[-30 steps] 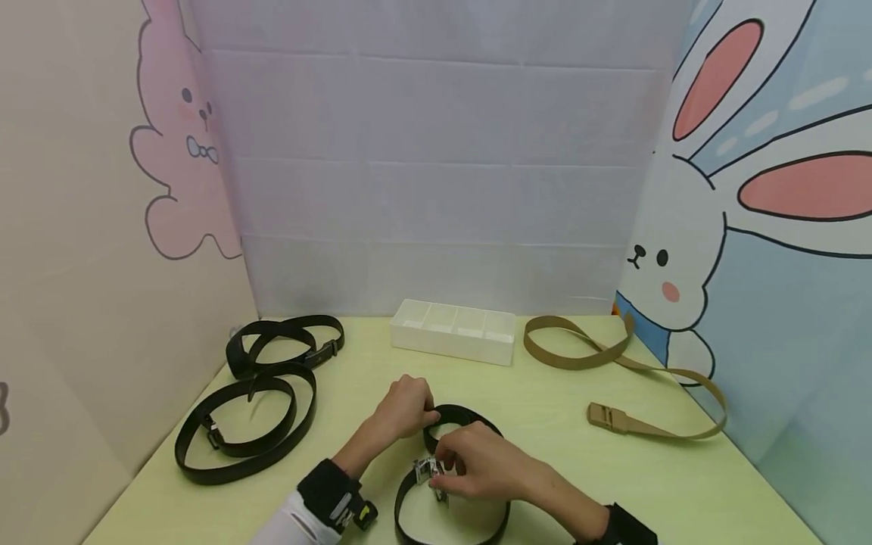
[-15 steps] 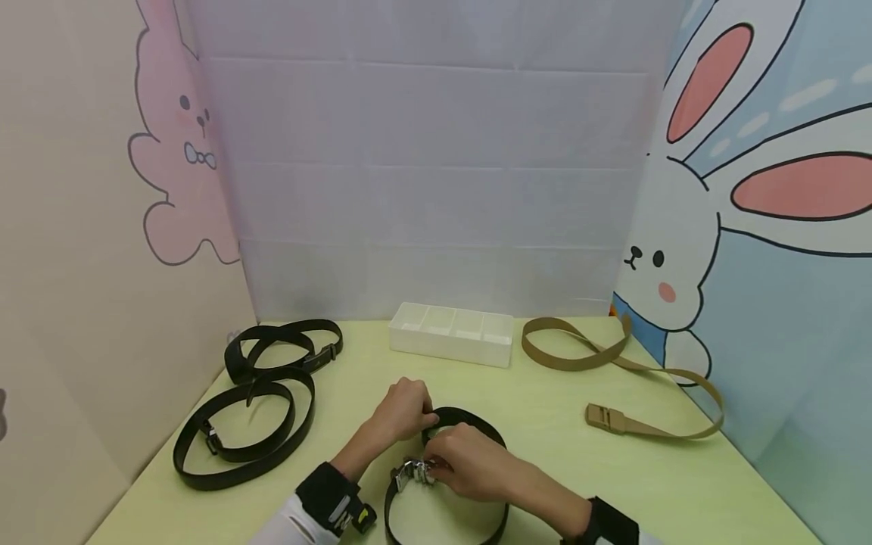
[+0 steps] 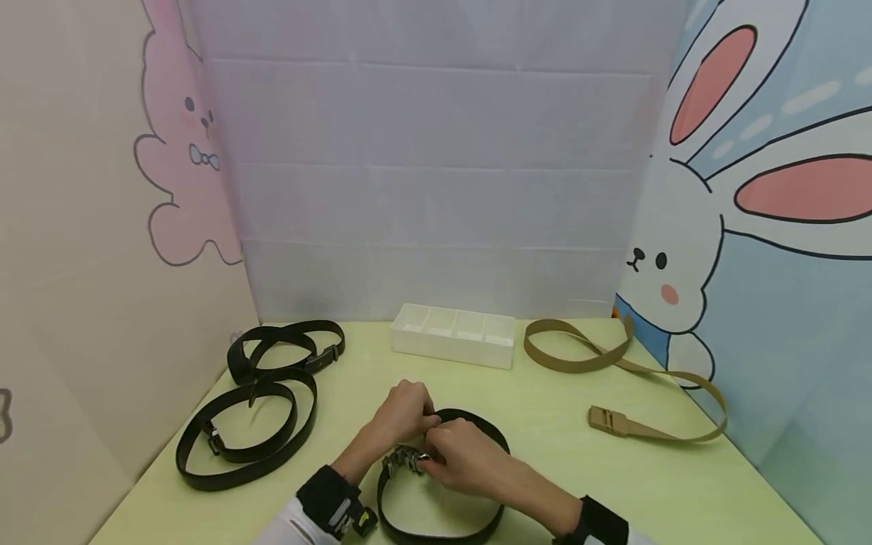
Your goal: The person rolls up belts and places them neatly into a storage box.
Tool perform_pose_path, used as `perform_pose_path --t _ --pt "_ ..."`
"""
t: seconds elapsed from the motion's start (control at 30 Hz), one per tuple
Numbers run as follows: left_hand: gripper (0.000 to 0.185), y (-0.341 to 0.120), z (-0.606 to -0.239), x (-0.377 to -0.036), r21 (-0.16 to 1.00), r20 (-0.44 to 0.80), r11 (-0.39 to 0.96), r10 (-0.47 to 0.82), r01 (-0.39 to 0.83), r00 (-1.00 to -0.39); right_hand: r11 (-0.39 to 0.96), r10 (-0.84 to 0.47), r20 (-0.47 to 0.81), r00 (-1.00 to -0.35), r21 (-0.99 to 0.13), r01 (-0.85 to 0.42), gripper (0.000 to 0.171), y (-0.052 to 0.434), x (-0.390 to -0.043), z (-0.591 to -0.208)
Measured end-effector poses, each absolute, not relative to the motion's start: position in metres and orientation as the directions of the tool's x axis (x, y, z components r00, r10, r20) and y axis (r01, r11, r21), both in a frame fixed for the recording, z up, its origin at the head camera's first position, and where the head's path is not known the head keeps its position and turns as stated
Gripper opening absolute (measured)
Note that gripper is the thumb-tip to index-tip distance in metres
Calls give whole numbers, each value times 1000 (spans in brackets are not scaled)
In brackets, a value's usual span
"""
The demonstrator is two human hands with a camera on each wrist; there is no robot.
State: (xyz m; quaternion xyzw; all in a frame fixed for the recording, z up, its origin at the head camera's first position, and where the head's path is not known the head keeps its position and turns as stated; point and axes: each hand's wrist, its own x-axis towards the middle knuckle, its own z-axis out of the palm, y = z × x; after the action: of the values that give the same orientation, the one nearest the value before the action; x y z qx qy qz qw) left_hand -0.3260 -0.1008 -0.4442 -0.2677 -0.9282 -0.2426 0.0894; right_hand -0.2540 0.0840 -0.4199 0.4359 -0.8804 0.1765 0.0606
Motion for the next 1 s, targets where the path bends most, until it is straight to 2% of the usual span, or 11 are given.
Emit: perform_pose_path --t 0.1,0.23,0.43,0.57,0.8,1.0 --pt "28 -99 -444 -325 391 285 752 449 531 -847 470 -822 193 -536 -304 -829 13 105 -254 -415" --pt "22 -98 -440 -323 379 279 764 443 521 -852 391 -884 129 -449 -319 -863 19 139 -254 -405" --pt "19 -97 -438 -321 393 259 764 442 511 -859 412 -889 52 -455 -341 -845 12 181 -253 -393" --pt "18 -97 -439 -320 399 246 768 436 500 -866 438 -887 19 -461 -284 -853 22 193 -256 -397" --pt "17 -97 -439 -320 414 247 760 436 502 -865 425 -891 93 -444 -169 -889 11 192 -262 -416" --pt "18 -96 -440 -320 398 259 759 445 515 -857 362 -905 212 -369 -73 -929 9 177 -260 -422"
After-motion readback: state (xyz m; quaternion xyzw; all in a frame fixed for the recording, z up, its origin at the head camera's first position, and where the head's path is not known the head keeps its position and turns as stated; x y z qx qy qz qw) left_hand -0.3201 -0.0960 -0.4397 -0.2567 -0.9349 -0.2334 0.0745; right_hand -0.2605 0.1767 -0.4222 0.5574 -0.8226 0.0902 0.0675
